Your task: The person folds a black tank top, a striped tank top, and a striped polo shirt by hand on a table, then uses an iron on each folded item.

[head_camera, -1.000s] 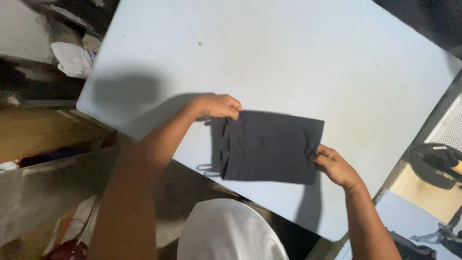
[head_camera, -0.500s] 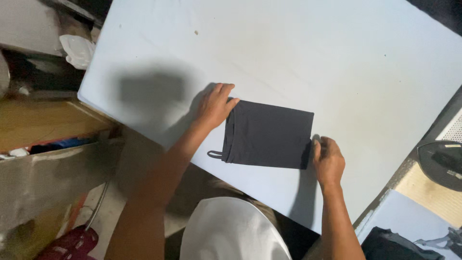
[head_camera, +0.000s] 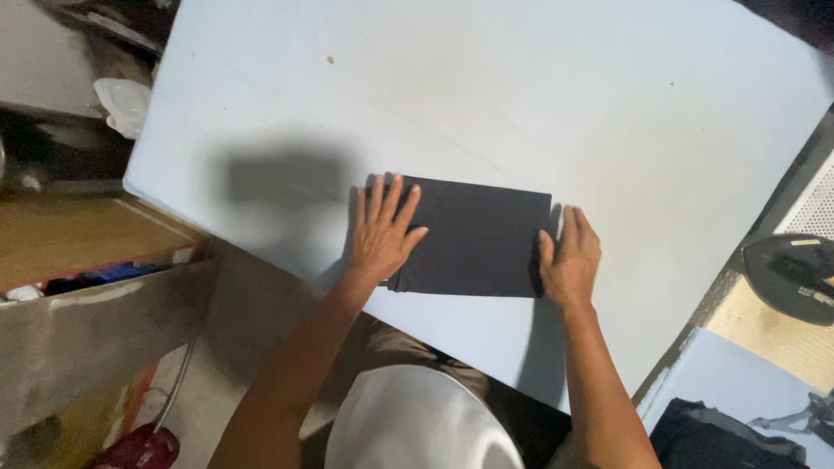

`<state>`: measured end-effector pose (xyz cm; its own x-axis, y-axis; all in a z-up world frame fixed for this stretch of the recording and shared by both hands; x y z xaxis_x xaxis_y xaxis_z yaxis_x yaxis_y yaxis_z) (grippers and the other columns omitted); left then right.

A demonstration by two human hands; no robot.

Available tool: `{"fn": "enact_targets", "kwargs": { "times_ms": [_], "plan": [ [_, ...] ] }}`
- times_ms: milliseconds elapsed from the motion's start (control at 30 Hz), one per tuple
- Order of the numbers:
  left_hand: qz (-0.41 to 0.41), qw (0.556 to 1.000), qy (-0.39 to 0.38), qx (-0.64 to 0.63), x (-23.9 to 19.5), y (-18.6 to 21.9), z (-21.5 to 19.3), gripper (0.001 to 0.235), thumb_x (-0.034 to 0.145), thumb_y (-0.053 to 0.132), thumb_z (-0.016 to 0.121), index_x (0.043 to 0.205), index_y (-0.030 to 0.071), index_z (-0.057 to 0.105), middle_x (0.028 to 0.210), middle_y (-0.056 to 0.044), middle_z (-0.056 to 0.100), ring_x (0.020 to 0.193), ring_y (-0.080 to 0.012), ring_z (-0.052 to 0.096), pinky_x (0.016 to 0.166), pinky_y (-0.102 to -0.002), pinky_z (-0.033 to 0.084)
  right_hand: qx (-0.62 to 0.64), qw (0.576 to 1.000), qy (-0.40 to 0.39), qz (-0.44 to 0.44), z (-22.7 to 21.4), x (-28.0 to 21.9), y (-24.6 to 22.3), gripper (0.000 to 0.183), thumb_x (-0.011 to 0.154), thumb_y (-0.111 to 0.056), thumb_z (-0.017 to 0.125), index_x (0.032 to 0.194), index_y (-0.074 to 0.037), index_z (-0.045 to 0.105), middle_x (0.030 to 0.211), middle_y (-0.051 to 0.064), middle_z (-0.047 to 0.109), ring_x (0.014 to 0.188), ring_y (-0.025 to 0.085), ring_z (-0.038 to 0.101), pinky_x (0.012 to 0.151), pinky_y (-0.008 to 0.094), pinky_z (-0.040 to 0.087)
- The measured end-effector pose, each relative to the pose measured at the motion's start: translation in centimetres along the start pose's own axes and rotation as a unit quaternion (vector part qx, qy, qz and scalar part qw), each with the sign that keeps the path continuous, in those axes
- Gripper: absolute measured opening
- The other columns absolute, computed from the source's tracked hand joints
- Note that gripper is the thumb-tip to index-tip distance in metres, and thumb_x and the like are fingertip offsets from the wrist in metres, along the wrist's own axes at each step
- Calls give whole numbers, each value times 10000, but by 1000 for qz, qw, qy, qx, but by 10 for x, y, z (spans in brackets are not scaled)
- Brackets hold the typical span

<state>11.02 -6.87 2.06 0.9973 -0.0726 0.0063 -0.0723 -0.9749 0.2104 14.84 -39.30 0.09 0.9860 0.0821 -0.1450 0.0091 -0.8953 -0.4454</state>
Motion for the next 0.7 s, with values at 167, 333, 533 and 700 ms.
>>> {"fn": "enact_targets", "kwargs": {
  "times_ms": [167,333,533,700],
  "plan": [
    [-249,954,51,-157,-40,-26,-5,539,994,425,657,1336,16,583,1334,-220,600,1260,-394,561,1060,-535,433,146,984,11,98,-22,-19,6,459,1014,-311,686,1293,49,631,1200,246,672,1100,361,672,954,439,538],
    [-326,927,-65,-174,-24,-5,21,595,808,486,796,1039,-36,629,1045,-223,668,1010,-391,644,845,-494,510,142,965,-104,194,-1,11,-15,599,872,-362,815,1217,86,617,1086,258,704,999,352,714,868,413,575],
    [-168,957,-10,-237,-15,-8,45,426,902,400,757,952,-7,641,919,-213,715,872,-404,697,784,-499,547,375,902,-111,183,5,-3,-11,439,893,-278,760,1200,14,647,1077,190,756,987,262,737,863,351,588],
    [-126,933,-101,-323,-6,-7,33,517,954,340,728,1234,-67,573,1021,-274,713,912,-370,699,786,-427,549,361,908,-53,204,-5,-52,-16,376,959,-285,691,1223,-29,612,1086,150,763,979,235,745,857,350,592]
  ]
}}
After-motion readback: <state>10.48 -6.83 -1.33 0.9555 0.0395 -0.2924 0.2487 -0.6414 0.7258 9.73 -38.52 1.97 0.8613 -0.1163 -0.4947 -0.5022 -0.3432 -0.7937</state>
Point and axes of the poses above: each hand's wrist, its own x-axis towards the middle knuckle, its own z-axis out of the palm, y = z × x, the point moved 6 cm from there along x, towards the middle knuckle
